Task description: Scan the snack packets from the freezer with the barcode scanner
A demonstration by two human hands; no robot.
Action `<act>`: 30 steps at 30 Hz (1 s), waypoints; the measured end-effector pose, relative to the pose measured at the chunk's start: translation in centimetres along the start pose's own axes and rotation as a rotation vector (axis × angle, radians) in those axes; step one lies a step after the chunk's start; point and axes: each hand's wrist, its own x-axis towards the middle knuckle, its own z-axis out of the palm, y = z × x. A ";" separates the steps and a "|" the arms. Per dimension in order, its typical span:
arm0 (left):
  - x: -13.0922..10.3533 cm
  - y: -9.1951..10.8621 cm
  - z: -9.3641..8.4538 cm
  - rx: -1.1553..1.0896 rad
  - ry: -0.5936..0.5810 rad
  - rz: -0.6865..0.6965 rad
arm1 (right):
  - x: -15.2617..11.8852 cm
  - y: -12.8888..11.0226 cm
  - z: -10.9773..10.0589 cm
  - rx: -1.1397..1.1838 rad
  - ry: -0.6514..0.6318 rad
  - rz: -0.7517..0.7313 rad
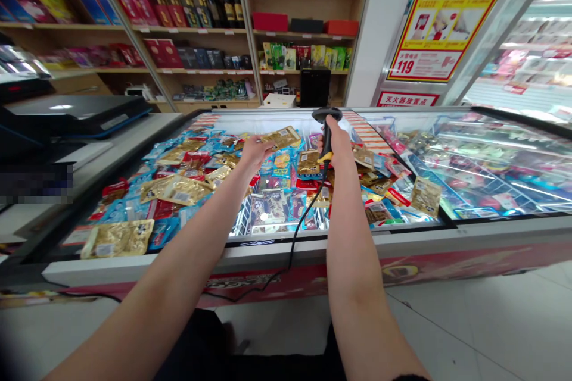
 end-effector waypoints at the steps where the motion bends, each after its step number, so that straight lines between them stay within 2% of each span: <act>1: -0.3 0.0 1.2 -0.036 -0.014 -0.039 | 0.1 -0.3 -0.4 0.017 0.028 -0.017; 3: -0.8 -0.3 3.5 -0.064 -0.052 -0.086 | 0.3 -0.6 -1.1 0.038 0.078 -0.055; 6: -1.6 -1.2 6.0 0.096 -0.130 0.012 | 1.0 -0.6 -1.7 0.043 0.121 -0.085; 8: -2.1 -1.6 6.5 0.307 -0.150 0.112 | 1.5 -0.4 -1.9 0.042 0.128 -0.077; 11: -2.4 -1.8 5.8 0.556 -0.174 0.185 | 1.9 -0.1 -1.9 0.047 0.134 -0.054; 16: -2.4 -1.3 3.9 0.696 -0.192 0.216 | 1.2 0.0 -1.1 0.072 0.163 -0.030; 20: -2.3 -0.5 1.8 0.779 -0.153 0.274 | 0.3 0.1 0.1 0.073 0.121 -0.005; 23: -1.8 0.3 -1.2 0.885 -0.088 0.262 | -0.3 0.6 1.5 0.043 0.036 0.006; 26: -1.1 0.8 -5.1 0.996 0.019 0.195 | -0.9 1.7 3.2 -0.016 -0.066 0.030; 30: -0.6 1.0 -9.7 1.077 0.164 0.182 | -1.8 3.7 5.6 -0.066 -0.191 0.067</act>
